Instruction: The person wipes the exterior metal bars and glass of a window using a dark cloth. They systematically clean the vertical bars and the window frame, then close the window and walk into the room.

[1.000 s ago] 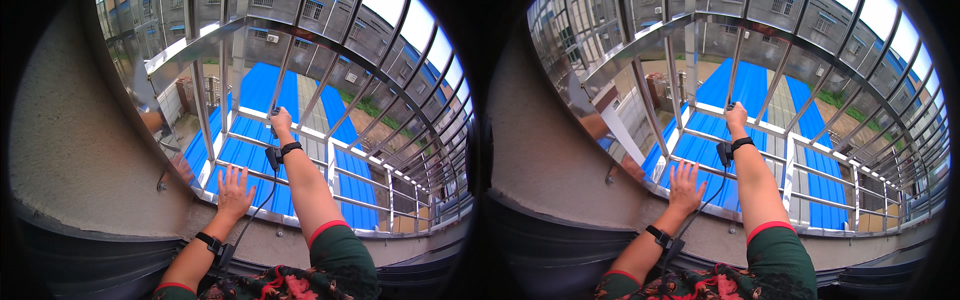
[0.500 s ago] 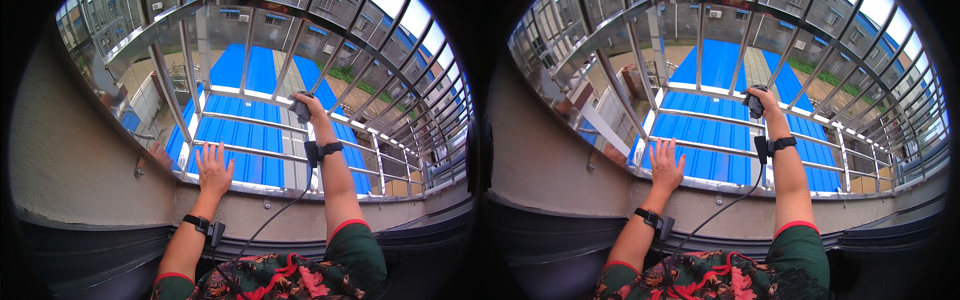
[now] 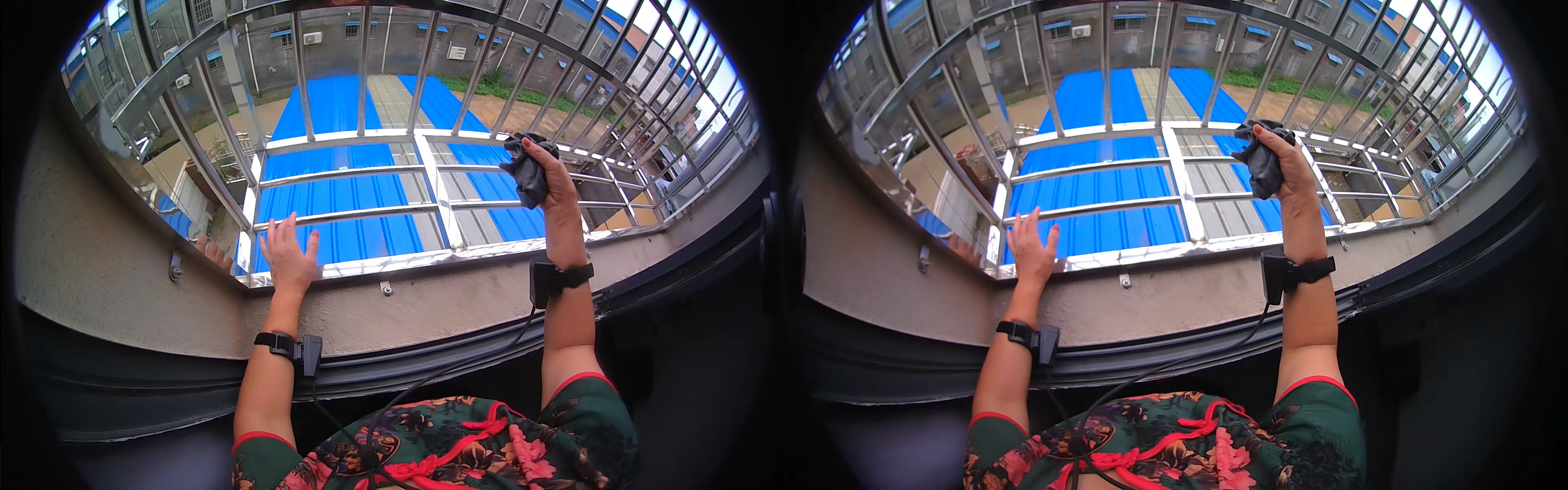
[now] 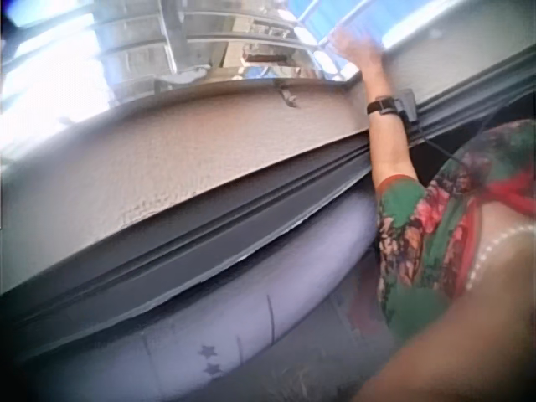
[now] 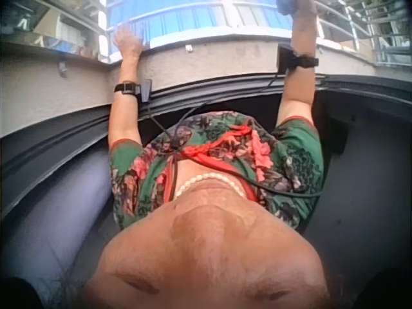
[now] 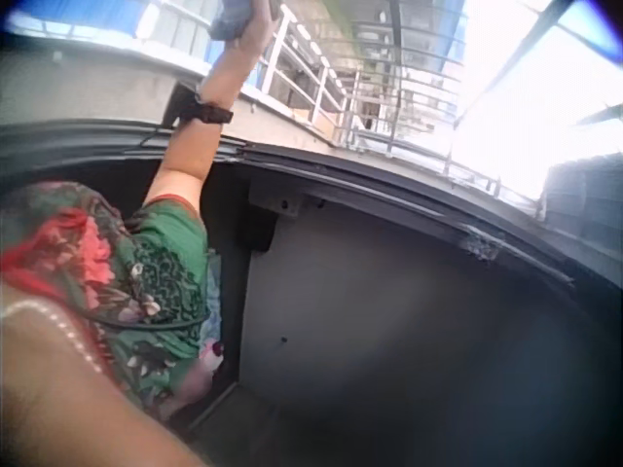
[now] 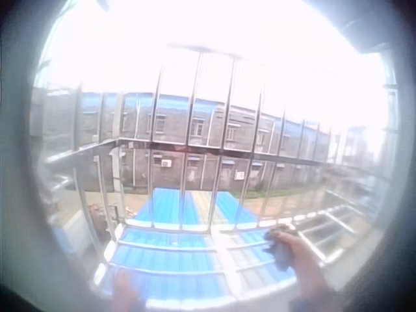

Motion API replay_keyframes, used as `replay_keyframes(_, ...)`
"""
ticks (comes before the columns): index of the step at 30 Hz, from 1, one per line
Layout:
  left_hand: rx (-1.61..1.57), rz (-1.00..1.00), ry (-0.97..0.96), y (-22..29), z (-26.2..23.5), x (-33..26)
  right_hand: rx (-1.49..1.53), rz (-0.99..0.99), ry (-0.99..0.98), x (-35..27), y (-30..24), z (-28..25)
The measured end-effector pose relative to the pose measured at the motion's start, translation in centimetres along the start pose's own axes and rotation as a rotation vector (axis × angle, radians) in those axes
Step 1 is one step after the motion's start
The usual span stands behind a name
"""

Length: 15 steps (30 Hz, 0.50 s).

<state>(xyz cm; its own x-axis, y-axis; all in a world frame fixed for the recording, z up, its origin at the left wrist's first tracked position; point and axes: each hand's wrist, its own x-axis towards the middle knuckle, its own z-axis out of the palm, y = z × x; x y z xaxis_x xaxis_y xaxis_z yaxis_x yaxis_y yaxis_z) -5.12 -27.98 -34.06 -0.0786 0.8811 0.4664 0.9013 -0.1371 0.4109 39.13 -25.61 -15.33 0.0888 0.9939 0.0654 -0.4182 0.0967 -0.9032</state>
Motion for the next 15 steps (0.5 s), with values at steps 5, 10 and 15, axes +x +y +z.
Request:
replay_keyframes(5, -0.153, -0.041, 0.03, -2.0, -0.3, 0.6, 0.025, -0.007, 0.163, -8.3, -0.1, -2.7)
replay_keyframes(10, -0.306, 0.012, 0.063, 4.1, -5.4, -0.4, 0.008, -0.008, 0.177, -10.4, 0.9, -5.7)
replay_keyframes(15, -0.372, 0.11, -0.099, 10.2, -9.7, -5.7, 0.053, 0.107, 0.147, -9.4, 3.3, -4.9)
